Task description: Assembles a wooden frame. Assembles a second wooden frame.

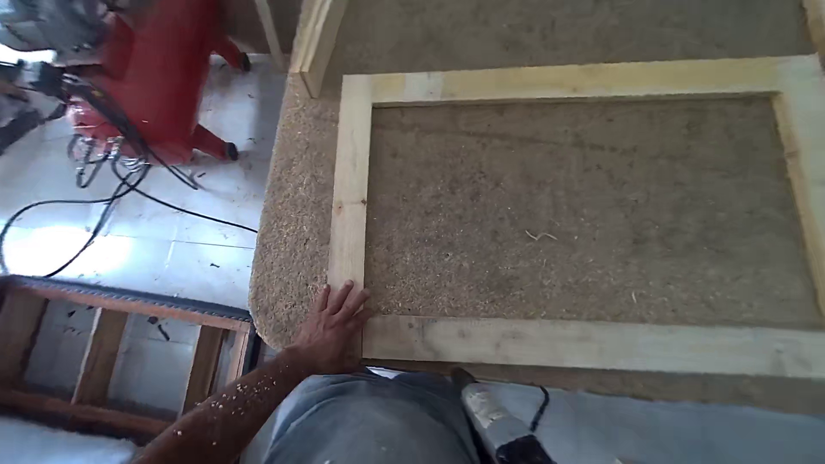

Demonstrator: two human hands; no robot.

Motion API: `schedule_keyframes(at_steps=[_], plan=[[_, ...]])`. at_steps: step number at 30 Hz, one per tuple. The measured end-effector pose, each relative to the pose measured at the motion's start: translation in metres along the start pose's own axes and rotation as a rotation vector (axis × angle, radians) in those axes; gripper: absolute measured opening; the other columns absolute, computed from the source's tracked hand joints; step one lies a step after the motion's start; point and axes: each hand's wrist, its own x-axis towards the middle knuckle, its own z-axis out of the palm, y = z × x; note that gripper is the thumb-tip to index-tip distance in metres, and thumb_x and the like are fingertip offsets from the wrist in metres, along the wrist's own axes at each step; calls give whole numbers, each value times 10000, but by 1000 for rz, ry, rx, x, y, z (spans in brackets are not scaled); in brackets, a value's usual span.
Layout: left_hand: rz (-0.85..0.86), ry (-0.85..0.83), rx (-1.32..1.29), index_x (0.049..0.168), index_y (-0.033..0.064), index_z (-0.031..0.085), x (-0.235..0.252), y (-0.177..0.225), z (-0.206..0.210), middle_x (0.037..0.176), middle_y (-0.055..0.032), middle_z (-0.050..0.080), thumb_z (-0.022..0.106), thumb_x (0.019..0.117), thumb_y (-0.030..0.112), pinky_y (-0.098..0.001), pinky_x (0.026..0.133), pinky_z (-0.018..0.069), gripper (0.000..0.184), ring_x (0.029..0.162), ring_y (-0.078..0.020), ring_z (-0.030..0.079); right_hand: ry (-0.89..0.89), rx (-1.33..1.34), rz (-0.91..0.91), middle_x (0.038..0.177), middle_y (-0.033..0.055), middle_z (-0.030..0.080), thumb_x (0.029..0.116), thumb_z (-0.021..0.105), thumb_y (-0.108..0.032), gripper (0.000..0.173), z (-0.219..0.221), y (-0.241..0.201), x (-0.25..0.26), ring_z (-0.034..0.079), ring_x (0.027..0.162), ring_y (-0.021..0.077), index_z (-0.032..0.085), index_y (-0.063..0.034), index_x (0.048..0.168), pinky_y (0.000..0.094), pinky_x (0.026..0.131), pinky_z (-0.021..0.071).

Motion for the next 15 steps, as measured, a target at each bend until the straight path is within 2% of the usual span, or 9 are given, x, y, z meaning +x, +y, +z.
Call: schedule_keyframes(at_steps=[2, 4, 9, 12, 15], plan=[[61, 91, 2, 1474, 266, 568, -1, -6, 10, 1676, 34, 333, 749, 745, 634, -762, 1189, 103, 836, 1590, -356, 124, -14, -16, 40, 1046, 156, 729, 882, 775, -283, 484, 39, -15, 4, 692, 991, 157, 663, 68, 1196, 373, 947, 552], [99, 137, 12, 1464, 251, 582, -2, -8, 14, 1652, 49, 380, 722, 758, 646, -779, 1175, 106, 821, 1587, -368, 132, 0, 7, 34, 1026, 146, 740, 855, 801, -296, 507, 75, -14, 5, 709, 989, 171, 671, 48, 1204, 400, 944, 564], [126, 160, 61, 1463, 247, 592, 1, -13, 18, 1617, 66, 436, 655, 761, 724, -775, 1175, 98, 851, 1580, -379, 154, 20, 49, 35, 994, 91, 747, 826, 824, -382, 533, 129, -25, 11, 715, 959, 146, 687, -24, 1197, 391, 920, 572], [116, 169, 44, 1425, 224, 627, 1, -12, 17, 1611, 53, 446, 694, 729, 692, -767, 1179, 97, 842, 1577, -384, 165, 44, 67, 103, 1017, 81, 744, 816, 810, -464, 596, 151, -31, 20, 713, 970, 161, 675, -63, 1235, 414, 918, 570], [108, 146, 29, 1449, 218, 603, 1, -10, 15, 1628, 54, 420, 706, 737, 663, -773, 1174, 72, 846, 1582, -376, 149, 125, 88, 105, 990, 49, 735, 806, 769, -545, 640, 169, -32, 32, 708, 936, 135, 670, -82, 1237, 397, 870, 583]])
